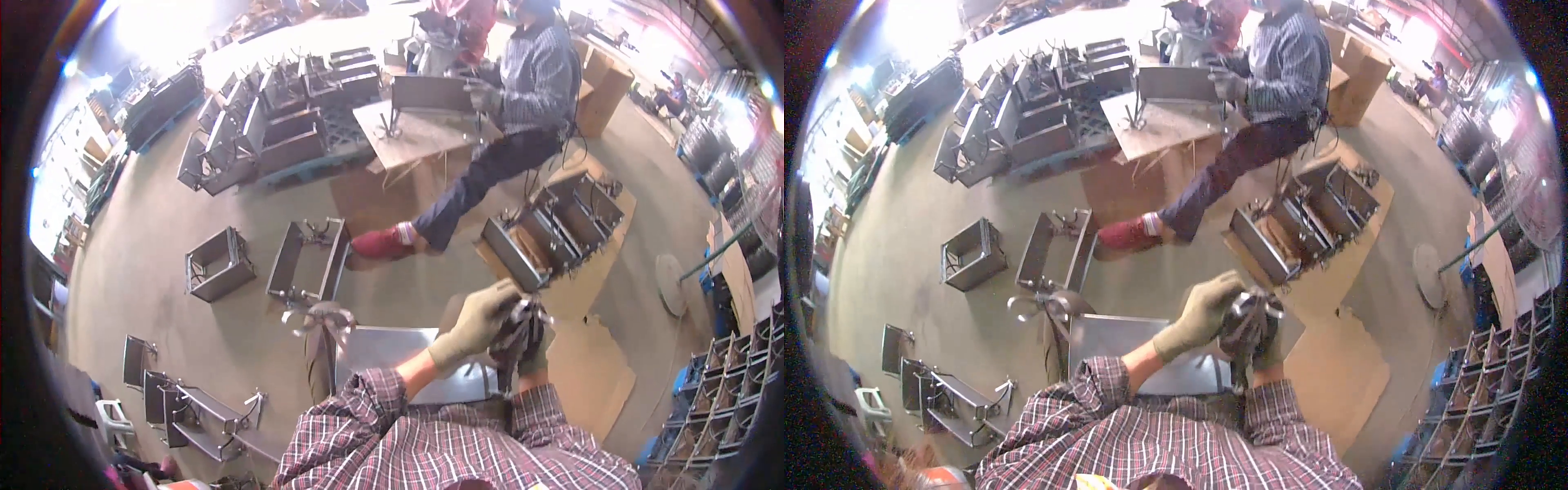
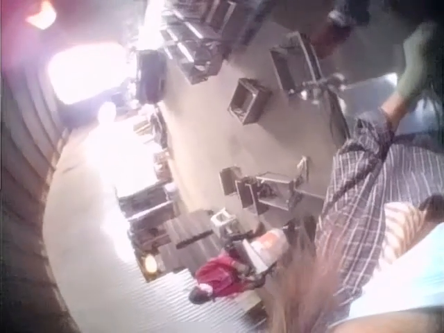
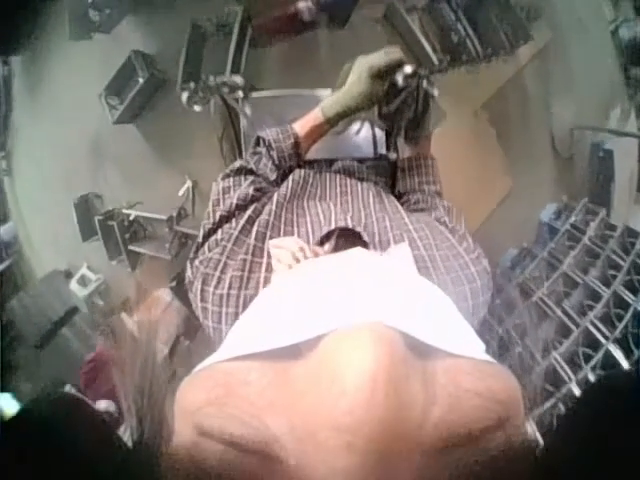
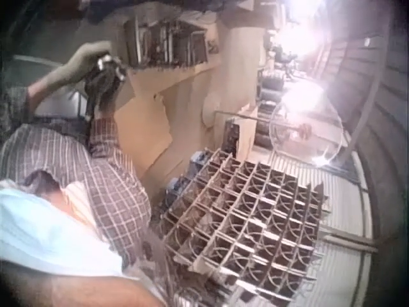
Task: The person wipes a metal component with a cloth to remove dust or residues.
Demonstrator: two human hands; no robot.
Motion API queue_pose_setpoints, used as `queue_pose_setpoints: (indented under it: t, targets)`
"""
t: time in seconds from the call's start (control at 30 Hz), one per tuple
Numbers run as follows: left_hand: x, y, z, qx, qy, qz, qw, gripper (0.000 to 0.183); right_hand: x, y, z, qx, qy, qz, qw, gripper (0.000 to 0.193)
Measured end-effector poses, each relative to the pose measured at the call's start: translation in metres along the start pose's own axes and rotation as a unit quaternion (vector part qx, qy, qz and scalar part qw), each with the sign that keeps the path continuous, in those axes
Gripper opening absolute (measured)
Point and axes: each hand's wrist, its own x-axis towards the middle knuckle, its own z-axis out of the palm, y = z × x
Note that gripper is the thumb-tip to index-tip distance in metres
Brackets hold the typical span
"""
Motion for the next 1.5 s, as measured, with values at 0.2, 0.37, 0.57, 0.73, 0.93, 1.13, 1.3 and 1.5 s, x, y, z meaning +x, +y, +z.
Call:
queue_pose_setpoints:
  t: [0.2,0.37,0.57,0.73,0.93,1.13,1.3,1.5]
  targets:
    - [0.001,-0.044,-0.017,-0.157,0.018,-0.193,0.968,0.016,0.021,-0.012,0.010,-0.186,0.128,-0.084,0.971,0.034]
    - [-0.010,-0.121,-0.011,-0.416,0.198,-0.306,0.833,0.035,0.039,-0.022,0.018,-0.312,0.173,-0.154,0.921,0.033]
    - [-0.023,-0.117,0.007,-0.341,0.225,-0.291,0.865,0.033,0.019,0.012,0.035,-0.606,0.007,-0.117,0.787,0.027]
    - [-0.035,-0.118,0.016,-0.325,0.256,-0.296,0.861,0.030,0.009,0.022,0.038,-0.610,0.061,0.042,0.789,0.045]
    - [-0.031,-0.106,0.008,-0.120,0.234,-0.271,0.926,0.029,0.027,0.000,0.061,-0.154,-0.013,0.184,0.971,0.049]
    - [-0.029,-0.107,0.014,-0.304,0.274,-0.309,0.858,0.026,0.026,0.022,0.034,-0.587,0.005,-0.028,0.809,0.031]
    - [-0.034,-0.113,0.005,-0.052,0.243,-0.197,0.948,0.027,0.036,0.004,0.057,0.015,0.040,0.219,0.975,0.055]
    - [-0.027,-0.098,0.009,-0.295,0.275,-0.293,0.867,0.026,0.032,0.014,0.019,-0.543,-0.053,-0.009,0.838,0.039]
